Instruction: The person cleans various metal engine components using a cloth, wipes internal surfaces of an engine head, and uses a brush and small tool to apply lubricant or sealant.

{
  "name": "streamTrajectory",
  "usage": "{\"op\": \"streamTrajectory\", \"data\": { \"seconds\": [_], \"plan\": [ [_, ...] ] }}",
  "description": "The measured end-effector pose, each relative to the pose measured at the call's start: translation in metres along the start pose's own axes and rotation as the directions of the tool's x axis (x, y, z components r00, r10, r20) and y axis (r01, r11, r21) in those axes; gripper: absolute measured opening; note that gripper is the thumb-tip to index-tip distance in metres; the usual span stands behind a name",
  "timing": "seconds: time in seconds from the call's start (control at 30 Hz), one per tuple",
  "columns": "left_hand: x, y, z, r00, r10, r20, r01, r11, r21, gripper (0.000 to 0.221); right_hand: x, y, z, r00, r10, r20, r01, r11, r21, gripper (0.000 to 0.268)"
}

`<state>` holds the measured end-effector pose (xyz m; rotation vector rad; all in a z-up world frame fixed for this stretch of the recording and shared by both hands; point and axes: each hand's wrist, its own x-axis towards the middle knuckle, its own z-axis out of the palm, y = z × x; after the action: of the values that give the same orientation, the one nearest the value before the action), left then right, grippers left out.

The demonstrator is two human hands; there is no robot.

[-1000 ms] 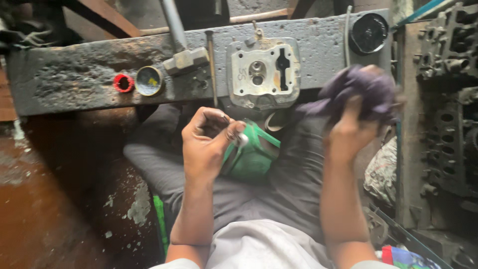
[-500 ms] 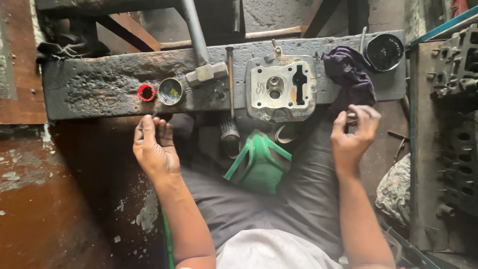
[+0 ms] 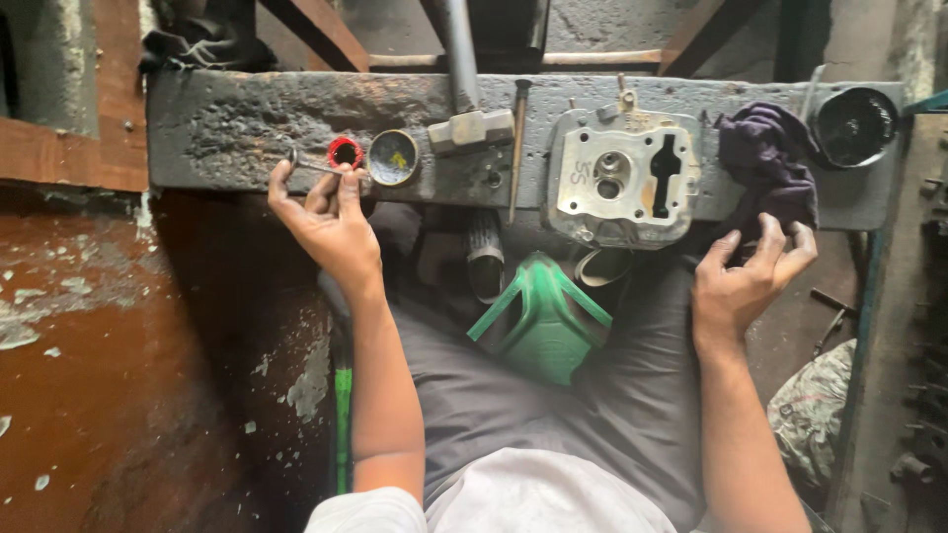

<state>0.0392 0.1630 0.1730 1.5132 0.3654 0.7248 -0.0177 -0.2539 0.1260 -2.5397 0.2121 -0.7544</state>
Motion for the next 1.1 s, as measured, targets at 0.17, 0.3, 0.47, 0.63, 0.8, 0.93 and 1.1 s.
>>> {"op": "streamTrajectory", "data": {
  "seconds": [0.17, 0.3, 0.47, 0.63, 0.8, 0.93, 1.1],
  "plan": [
    [0.029, -0.046, -0.019, 0.964, 0.264, -0.017, -0.236, 0.886, 0.399, 0.041, -0.003, 0.004, 0.004, 0.997, 0.028, 0.077, -0.03, 0.999, 0.035, 0.025],
    [0.046, -0.065, -0.026, 0.922, 0.384, 0.04, -0.343, 0.769, 0.539, 0.032, -0.002, -0.002, -0.001, 0.998, -0.027, 0.058, 0.024, 0.999, 0.037, 0.02],
    [0.048, -0.077, -0.033, 0.911, 0.392, 0.131, -0.369, 0.628, 0.685, 0.031, 0.0, -0.016, -0.007, 0.975, -0.166, 0.147, 0.137, 0.973, 0.186, 0.022],
    [0.048, -0.081, -0.036, 0.906, 0.391, 0.163, -0.385, 0.598, 0.703, 0.031, 0.005, -0.019, -0.002, 0.981, -0.162, 0.106, 0.143, 0.975, 0.168, 0.016],
    [0.051, -0.083, -0.04, 0.881, 0.423, 0.214, -0.428, 0.515, 0.742, 0.032, 0.005, -0.016, -0.002, 0.981, -0.166, 0.104, 0.149, 0.976, 0.156, 0.018],
    [0.048, -0.068, -0.034, 0.881, 0.418, 0.223, -0.437, 0.535, 0.723, 0.033, 0.004, -0.015, -0.001, 0.985, -0.139, 0.105, 0.122, 0.981, 0.154, 0.02],
    [0.018, -0.016, 0.005, 0.909, 0.388, 0.152, -0.409, 0.767, 0.494, 0.034, 0.001, -0.023, -0.003, 0.996, -0.081, 0.048, 0.077, 0.994, 0.073, 0.037]
  ]
}}
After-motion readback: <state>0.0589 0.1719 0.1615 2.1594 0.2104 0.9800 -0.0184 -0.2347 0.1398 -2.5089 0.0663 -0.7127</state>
